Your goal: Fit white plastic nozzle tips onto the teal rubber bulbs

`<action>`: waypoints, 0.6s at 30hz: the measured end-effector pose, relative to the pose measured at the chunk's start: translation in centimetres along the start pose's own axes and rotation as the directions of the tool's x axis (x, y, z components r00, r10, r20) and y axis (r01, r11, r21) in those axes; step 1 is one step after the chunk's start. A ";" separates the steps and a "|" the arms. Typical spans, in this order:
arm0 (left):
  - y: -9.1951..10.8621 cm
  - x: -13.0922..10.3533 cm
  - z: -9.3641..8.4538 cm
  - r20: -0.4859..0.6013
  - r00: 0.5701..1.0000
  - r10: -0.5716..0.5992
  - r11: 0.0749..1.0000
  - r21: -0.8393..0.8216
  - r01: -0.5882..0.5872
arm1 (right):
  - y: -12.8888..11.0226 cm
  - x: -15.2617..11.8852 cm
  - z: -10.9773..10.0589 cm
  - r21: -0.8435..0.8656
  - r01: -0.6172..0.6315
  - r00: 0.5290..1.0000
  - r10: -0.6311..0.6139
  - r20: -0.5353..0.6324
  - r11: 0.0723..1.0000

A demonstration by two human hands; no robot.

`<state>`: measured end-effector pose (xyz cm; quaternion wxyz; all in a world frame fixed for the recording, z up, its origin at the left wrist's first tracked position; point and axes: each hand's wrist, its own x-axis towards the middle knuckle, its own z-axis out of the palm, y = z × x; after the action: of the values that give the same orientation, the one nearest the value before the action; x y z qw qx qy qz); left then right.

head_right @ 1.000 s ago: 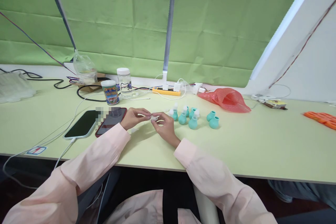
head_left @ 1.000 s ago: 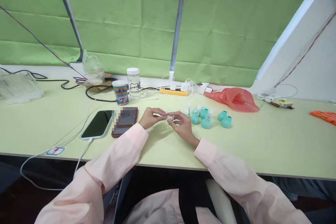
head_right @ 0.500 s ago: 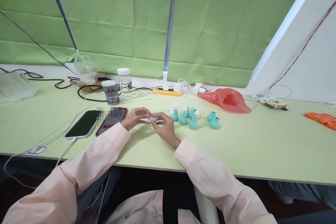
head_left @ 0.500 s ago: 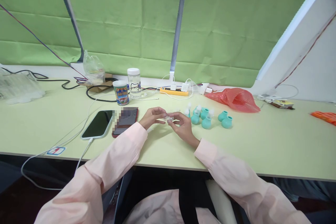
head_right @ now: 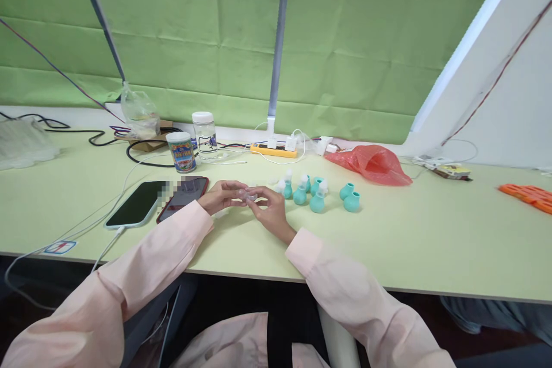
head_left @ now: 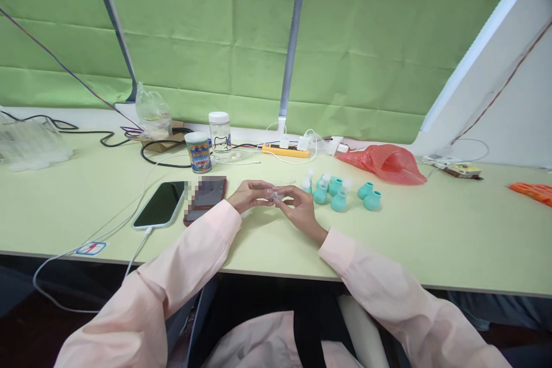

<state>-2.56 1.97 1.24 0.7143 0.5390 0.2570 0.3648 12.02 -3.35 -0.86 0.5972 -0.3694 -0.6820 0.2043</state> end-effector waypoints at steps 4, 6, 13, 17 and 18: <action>0.0 0.3 0.0 -0.036 0.999 0.007 0.997 -0.081 -0.010 | -0.8 0.1 -0.2 -0.047 0.034 0.998 -0.036 -0.048 0.998; 0.1 0.4 -0.2 -0.114 0.993 0.015 0.990 -0.140 -0.030 | -1.2 0.2 -0.5 -0.110 0.084 0.991 -0.095 -0.097 0.990; 0.4 0.7 -0.5 -0.221 0.975 -0.038 0.984 -0.179 -0.002 | -1.3 1.6 -2.7 -0.464 0.286 0.879 -0.423 -0.222 0.838; 0.1 0.9 -0.6 -0.206 0.976 -0.074 0.987 -0.152 0.042 | -1.2 2.7 -3.8 -0.560 0.228 0.841 -0.451 -0.300 0.797; 0.1 1.0 -0.7 -0.202 0.976 -0.076 0.988 -0.144 0.048 | -1.3 3.0 -4.2 -0.561 0.208 0.838 -0.442 -0.321 0.801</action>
<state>-2.48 3.14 1.14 0.7304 0.4392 0.3206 0.4132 15.72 -2.63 2.89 0.6428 -0.4223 -0.6139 -0.1780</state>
